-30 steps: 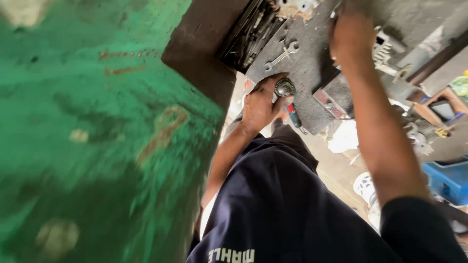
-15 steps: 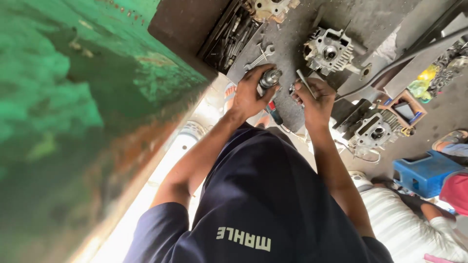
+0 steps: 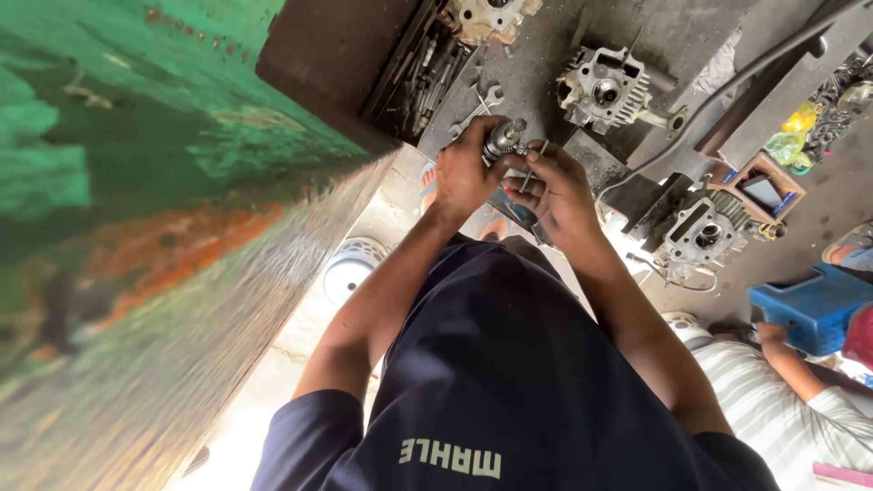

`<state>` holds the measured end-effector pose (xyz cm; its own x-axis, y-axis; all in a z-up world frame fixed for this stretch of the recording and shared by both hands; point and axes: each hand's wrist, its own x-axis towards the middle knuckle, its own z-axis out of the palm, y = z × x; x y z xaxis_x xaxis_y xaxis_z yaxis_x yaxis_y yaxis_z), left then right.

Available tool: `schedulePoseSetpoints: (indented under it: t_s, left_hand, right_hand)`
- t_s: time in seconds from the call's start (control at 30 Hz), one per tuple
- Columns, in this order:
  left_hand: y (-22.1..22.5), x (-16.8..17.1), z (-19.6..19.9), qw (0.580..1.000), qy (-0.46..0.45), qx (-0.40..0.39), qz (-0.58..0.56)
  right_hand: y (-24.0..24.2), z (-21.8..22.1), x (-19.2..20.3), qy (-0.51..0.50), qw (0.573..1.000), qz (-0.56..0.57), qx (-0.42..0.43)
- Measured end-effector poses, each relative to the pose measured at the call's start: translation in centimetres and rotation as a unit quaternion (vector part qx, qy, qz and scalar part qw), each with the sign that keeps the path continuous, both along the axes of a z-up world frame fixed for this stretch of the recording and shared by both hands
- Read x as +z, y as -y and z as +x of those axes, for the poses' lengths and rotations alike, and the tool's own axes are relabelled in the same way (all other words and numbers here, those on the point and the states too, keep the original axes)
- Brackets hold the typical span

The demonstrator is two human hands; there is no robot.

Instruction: Repairing or maintaining a motorcycle engine part using a power drill and other tools in a workshop environment.

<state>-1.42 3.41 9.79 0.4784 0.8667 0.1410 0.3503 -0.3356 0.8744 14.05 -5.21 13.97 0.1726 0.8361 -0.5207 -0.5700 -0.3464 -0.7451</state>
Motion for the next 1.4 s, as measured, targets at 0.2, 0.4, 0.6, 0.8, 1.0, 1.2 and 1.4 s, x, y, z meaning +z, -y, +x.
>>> schedulePoseSetpoints:
  t_s: [0.2,0.4,0.6,0.8,1.0,1.2,1.4]
  left_hand:
    - [0.5,-1.7,0.9,0.999,-0.037,0.035,-0.007]
    - [0.7,-1.4,1.2,0.997,-0.041,0.064,0.029]
    - [0.5,-4.1,1.6,0.993,-0.108,0.045,-0.015]
    - [0.4,-5.0,2.4,0.999,0.027,0.047,0.005]
    - [0.0,-4.5,3.7,0.990,0.122,0.053,-0.052]
    - [-0.2,-4.6,4.9,0.984,0.152,0.094,-0.021]
    - [-0.1,-5.3,4.3,0.984,0.163,0.071,-0.016]
  right_hand:
    - [-0.3,0.7,0.2,-0.135,0.989,-0.057,-0.031]
    - [-0.4,1.3,-0.9,-0.270,0.960,-0.035,-0.065]
    - [-1.1,1.8,-1.3,-0.241,0.970,-0.026,-0.004]
    - [-3.8,1.5,0.0,-0.129,0.979,-0.147,0.059]
    - [-6.6,0.1,-1.7,0.007,0.968,-0.246,0.051]
    - [-6.6,-0.6,-3.0,0.228,0.927,-0.295,-0.033]
    - [-5.3,-0.6,-4.8,0.440,0.886,-0.147,0.018]
